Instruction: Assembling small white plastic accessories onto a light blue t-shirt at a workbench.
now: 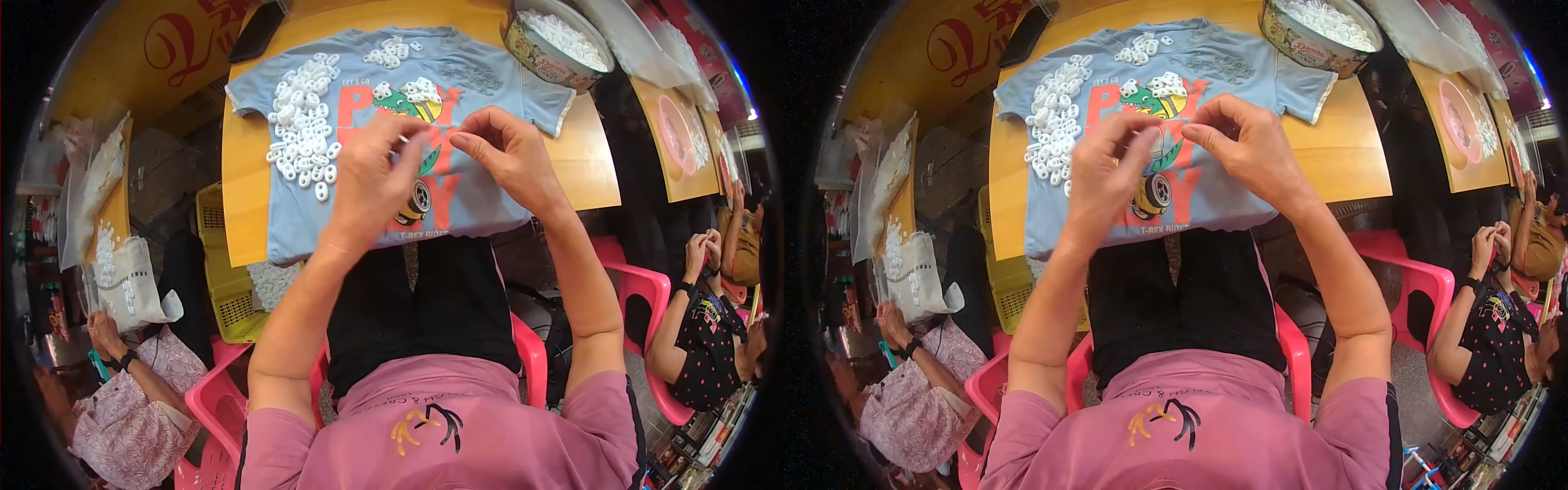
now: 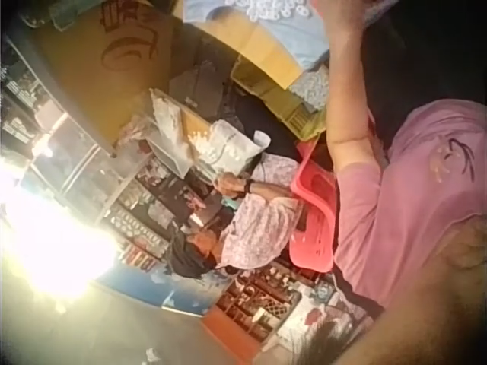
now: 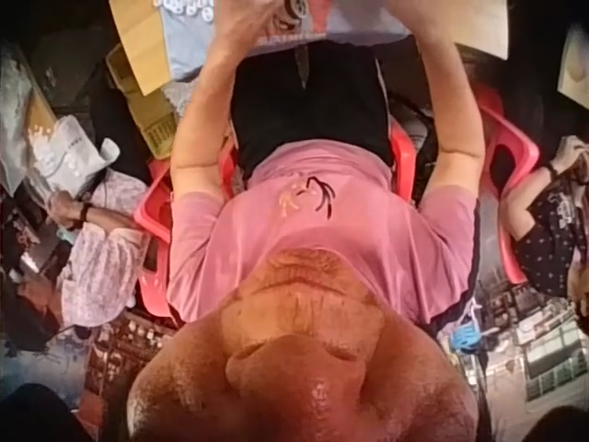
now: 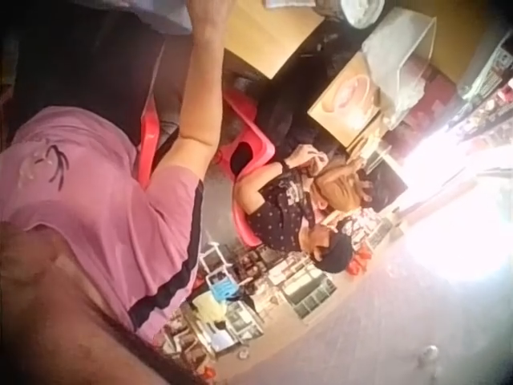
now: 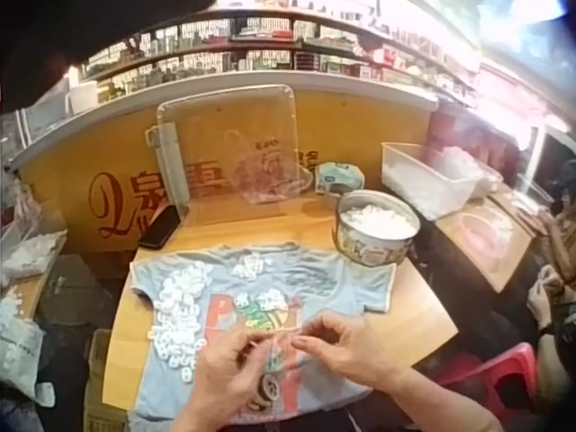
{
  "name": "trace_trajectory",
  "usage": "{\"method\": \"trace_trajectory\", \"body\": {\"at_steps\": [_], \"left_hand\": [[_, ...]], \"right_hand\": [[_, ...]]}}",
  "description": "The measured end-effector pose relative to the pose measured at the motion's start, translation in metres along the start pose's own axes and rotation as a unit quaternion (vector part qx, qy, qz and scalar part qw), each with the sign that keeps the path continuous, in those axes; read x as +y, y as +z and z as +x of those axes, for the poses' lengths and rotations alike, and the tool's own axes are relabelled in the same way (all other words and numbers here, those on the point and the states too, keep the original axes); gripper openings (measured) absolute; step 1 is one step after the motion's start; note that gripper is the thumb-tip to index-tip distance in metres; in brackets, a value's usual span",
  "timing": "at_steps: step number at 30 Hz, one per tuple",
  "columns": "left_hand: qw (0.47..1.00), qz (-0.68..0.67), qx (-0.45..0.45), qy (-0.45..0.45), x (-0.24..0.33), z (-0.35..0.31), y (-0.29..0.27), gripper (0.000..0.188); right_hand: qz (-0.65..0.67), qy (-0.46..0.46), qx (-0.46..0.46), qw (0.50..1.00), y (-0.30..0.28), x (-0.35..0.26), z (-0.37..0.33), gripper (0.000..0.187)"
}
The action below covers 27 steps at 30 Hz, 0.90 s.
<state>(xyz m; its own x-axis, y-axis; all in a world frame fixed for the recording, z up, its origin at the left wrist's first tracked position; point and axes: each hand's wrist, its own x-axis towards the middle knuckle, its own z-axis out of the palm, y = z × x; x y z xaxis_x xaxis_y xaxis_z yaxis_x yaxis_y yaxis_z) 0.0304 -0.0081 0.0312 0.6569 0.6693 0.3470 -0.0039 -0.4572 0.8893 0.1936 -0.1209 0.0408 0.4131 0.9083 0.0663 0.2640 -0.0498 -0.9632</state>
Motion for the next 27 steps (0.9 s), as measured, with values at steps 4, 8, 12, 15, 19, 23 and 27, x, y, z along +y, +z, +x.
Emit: {"method": "trace_trajectory", "body": {"at_steps": [4,8,12,15,19,23,27], "left_hand": [[0.996,0.085,0.026,0.006,-0.015,0.032,-0.036,0.010],[0.973,0.221,-0.031,0.050,-0.031,0.061,-0.052,0.013],[0.947,0.310,-0.064,0.054,-0.036,0.071,-0.046,0.015],[0.924,0.366,-0.089,0.068,-0.037,0.068,-0.041,0.015],[0.943,0.318,-0.060,0.079,-0.041,0.064,-0.041,0.013],[0.985,0.145,-0.063,-0.069,-0.036,0.060,-0.043,0.012],[0.980,-0.086,-0.082,-0.160,-0.021,0.047,-0.042,0.015]], "right_hand": [[-0.073,-0.032,0.012,0.997,0.001,0.007,0.002,0.014],[-0.070,-0.052,0.026,0.996,0.003,0.015,0.001,0.013],[-0.088,-0.077,0.033,0.993,0.001,0.019,0.001,0.011],[-0.099,-0.092,0.033,0.990,-0.001,0.020,0.000,0.011],[-0.083,-0.087,0.034,0.992,0.002,0.022,0.000,0.011],[-0.085,-0.094,0.040,0.991,0.001,0.021,-0.001,0.011],[-0.065,-0.090,0.048,0.993,0.002,0.017,-0.002,0.013]]}}
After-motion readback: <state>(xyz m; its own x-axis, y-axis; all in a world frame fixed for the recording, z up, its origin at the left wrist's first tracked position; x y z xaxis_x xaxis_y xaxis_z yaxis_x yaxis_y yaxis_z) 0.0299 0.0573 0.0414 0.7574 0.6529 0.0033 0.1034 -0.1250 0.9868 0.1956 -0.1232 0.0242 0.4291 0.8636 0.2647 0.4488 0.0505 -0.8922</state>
